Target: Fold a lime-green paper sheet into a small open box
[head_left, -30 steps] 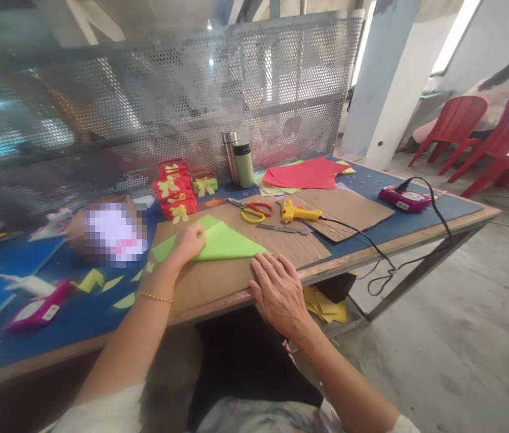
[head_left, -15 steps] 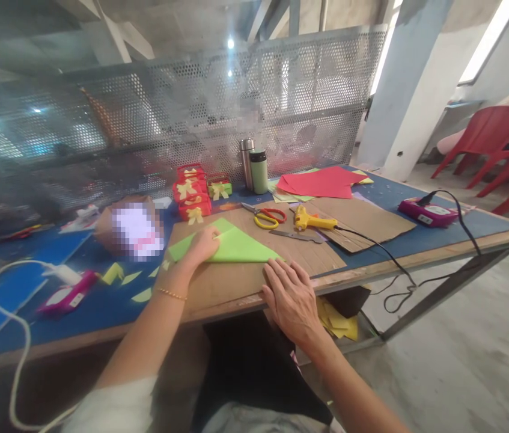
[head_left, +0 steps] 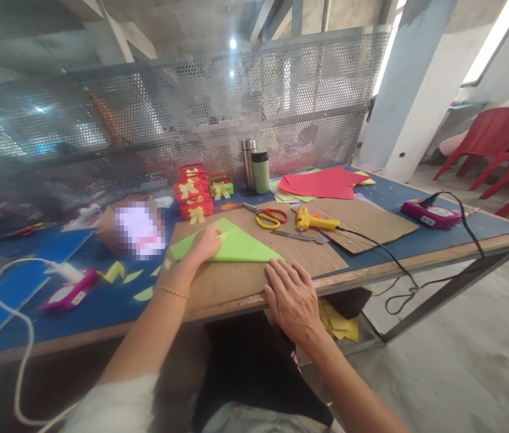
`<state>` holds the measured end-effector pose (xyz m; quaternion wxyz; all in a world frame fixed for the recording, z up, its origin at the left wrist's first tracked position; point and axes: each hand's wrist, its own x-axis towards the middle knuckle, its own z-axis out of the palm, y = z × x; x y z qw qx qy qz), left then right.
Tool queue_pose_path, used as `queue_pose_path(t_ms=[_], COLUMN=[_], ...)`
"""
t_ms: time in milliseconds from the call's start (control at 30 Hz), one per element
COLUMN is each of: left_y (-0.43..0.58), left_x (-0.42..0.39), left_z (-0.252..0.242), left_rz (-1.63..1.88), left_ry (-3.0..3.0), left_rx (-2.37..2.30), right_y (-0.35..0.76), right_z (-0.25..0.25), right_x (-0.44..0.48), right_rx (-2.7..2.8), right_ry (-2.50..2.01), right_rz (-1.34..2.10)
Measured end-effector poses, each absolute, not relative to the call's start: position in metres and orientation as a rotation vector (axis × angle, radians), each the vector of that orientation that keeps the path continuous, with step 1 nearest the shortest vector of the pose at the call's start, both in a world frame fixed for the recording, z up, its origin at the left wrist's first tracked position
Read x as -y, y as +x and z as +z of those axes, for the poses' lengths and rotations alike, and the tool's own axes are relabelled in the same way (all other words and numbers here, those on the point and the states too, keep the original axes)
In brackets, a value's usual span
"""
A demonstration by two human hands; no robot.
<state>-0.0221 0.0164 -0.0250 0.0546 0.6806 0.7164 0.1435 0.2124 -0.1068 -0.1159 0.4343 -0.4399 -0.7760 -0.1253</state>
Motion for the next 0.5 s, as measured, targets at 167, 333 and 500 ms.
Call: queue_pose_path(t_ms=[167,333,500], left_y=[-0.0203,-0.0181,-0.0203], left_x=[-0.0148,-0.0109,-0.0134], left_z=[-0.0222,-0.0182,-0.0201], left_rz=[0.445,0.433,0.377], left_ry=[2.065,2.111,2.15], left_rx=[-2.166,-2.094,-2.064], right_y=[0.2125,0.213,0.2127], right_z=[-0.1157,-0.116,-0.1165], right_x=[0.1067,0.1061,0.1061], right_rx=[1.929,1.931,1.929], right_ry=[-1.091,-1.085,-1.084], right_rz=[-0.332,-0.346,-0.344])
